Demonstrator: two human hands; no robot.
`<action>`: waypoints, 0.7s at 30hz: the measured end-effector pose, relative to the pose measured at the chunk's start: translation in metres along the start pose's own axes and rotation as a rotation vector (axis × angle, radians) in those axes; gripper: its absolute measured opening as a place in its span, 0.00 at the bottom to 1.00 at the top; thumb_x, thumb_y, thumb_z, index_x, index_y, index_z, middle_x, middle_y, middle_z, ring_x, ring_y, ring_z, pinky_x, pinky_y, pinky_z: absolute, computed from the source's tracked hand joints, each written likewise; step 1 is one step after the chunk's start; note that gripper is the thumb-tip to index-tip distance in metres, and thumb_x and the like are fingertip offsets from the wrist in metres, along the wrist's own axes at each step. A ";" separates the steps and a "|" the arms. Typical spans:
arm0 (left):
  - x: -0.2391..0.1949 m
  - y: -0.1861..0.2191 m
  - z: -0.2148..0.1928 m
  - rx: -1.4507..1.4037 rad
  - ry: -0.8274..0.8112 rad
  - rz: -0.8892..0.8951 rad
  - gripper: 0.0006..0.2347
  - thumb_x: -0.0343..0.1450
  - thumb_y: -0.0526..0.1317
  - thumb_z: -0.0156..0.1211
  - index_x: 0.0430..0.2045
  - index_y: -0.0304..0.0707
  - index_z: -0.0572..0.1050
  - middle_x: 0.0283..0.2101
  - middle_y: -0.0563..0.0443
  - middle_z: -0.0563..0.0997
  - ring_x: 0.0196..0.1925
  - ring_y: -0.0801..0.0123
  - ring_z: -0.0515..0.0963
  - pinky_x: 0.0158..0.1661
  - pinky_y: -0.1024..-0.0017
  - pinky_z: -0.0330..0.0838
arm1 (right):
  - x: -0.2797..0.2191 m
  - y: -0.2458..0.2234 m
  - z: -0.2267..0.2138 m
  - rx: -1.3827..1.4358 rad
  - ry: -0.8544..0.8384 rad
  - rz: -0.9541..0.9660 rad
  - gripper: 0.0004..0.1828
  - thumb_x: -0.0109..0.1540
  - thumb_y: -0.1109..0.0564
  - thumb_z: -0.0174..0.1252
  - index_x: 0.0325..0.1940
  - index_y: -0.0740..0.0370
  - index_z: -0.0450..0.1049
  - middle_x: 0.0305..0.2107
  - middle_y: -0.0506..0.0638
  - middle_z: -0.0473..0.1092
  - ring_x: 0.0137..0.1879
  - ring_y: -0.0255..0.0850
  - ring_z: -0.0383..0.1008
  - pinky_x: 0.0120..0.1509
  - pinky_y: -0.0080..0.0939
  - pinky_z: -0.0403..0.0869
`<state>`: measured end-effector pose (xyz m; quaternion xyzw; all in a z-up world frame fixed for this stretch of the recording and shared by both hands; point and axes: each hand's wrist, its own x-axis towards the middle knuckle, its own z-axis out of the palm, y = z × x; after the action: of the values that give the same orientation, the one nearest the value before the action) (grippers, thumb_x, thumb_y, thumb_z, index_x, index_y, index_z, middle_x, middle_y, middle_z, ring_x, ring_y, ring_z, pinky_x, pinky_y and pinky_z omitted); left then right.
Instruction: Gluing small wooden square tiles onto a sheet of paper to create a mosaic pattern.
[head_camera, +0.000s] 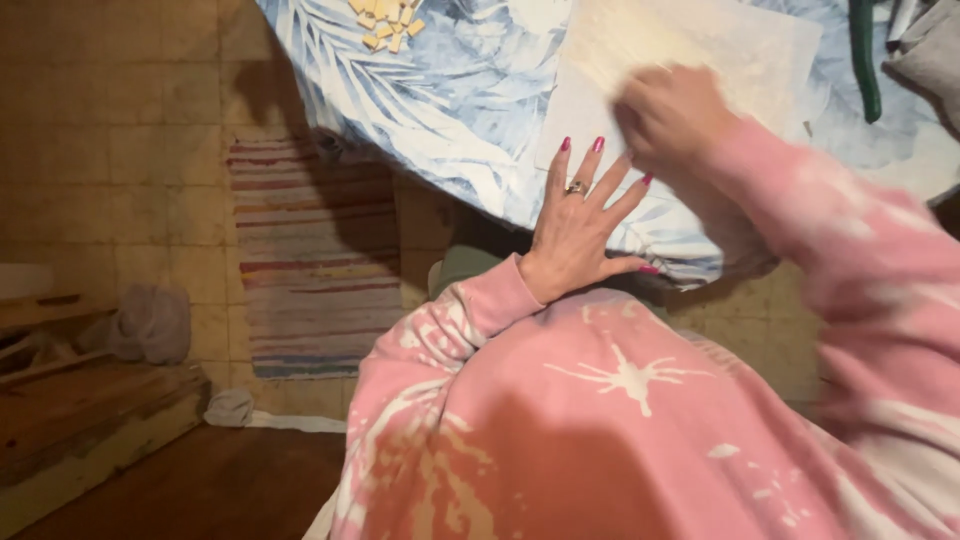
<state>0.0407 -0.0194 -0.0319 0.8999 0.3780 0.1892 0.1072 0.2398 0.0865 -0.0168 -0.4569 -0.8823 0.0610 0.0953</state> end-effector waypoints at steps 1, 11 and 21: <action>0.000 0.001 0.001 -0.002 0.001 0.001 0.42 0.60 0.70 0.65 0.65 0.45 0.68 0.71 0.39 0.63 0.76 0.37 0.55 0.72 0.32 0.39 | 0.018 0.001 0.003 -0.002 -0.001 0.001 0.05 0.60 0.56 0.57 0.31 0.55 0.77 0.32 0.56 0.74 0.35 0.60 0.75 0.35 0.59 0.71; 0.000 -0.001 -0.005 0.006 -0.011 -0.020 0.42 0.58 0.69 0.66 0.65 0.48 0.68 0.70 0.41 0.64 0.75 0.40 0.56 0.71 0.33 0.39 | -0.091 -0.003 -0.036 -0.085 -0.137 0.026 0.08 0.62 0.55 0.54 0.31 0.55 0.76 0.28 0.54 0.74 0.31 0.57 0.75 0.34 0.57 0.73; -0.008 0.011 -0.003 -0.081 0.139 0.037 0.42 0.65 0.70 0.62 0.69 0.43 0.65 0.73 0.44 0.63 0.78 0.43 0.55 0.73 0.31 0.35 | -0.088 -0.006 -0.052 0.555 -0.022 0.264 0.14 0.72 0.53 0.52 0.38 0.66 0.71 0.23 0.56 0.66 0.28 0.45 0.65 0.36 0.44 0.66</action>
<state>0.0416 -0.0324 -0.0277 0.8865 0.3596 0.2681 0.1135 0.2963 0.0124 0.0252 -0.5233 -0.7660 0.3166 0.1981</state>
